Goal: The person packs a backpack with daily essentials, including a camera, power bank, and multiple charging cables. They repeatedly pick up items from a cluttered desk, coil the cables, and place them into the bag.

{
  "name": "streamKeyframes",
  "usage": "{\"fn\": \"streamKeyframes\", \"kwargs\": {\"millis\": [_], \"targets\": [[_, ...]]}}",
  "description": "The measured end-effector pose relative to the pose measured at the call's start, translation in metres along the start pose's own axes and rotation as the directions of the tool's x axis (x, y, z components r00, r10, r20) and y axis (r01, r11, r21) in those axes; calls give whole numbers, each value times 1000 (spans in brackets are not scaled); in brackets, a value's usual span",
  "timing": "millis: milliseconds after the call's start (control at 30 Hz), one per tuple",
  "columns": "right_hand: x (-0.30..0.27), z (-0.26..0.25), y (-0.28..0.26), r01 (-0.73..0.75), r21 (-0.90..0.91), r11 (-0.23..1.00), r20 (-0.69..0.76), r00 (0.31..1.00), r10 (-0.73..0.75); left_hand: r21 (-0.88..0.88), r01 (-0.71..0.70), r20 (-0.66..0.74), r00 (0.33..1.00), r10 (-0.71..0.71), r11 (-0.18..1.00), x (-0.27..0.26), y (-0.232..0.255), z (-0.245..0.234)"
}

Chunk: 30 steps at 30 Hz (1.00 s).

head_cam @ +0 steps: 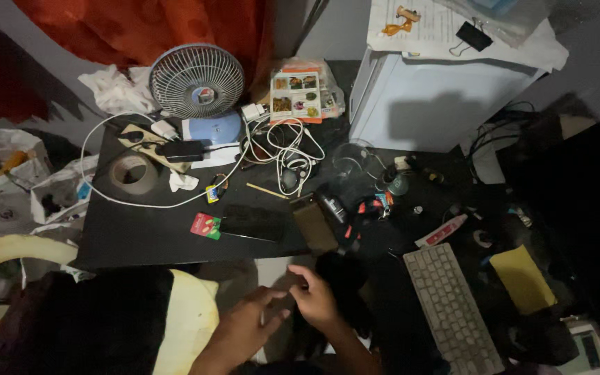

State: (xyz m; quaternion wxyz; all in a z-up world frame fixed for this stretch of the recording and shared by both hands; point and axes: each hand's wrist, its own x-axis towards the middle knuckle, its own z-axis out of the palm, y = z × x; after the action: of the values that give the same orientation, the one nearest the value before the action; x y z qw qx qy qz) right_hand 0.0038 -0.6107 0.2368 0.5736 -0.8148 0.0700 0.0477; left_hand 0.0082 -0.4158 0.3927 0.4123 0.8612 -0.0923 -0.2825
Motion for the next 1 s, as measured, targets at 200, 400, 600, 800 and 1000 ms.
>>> {"fn": "streamKeyframes", "kwargs": {"millis": [200, 400, 600, 800, 1000], "targets": [[11, -18, -21, 35, 225, 974, 38, 998, -45, -48, -17, -132, 991, 10, 999, 24, -7, -5], [33, -39, -36, -228, 139, 964, 19, 974, 227, -124, 1, -375, 926, -47, 992, 105, -21, -29], [70, -56, -96, -509, 22, 861, 18, 861, 508, -37, -263, -524, 827, 205, 964, 228, -28, -49], [94, -29, -126, -547, -85, 833, -65, 837, 543, -168, -238, -527, 842, 117, 957, 319, -38, -44], [95, -13, -118, -554, 169, 815, 52, 831, 554, -114, -192, -588, 804, 90, 975, 349, -33, -41]]}}
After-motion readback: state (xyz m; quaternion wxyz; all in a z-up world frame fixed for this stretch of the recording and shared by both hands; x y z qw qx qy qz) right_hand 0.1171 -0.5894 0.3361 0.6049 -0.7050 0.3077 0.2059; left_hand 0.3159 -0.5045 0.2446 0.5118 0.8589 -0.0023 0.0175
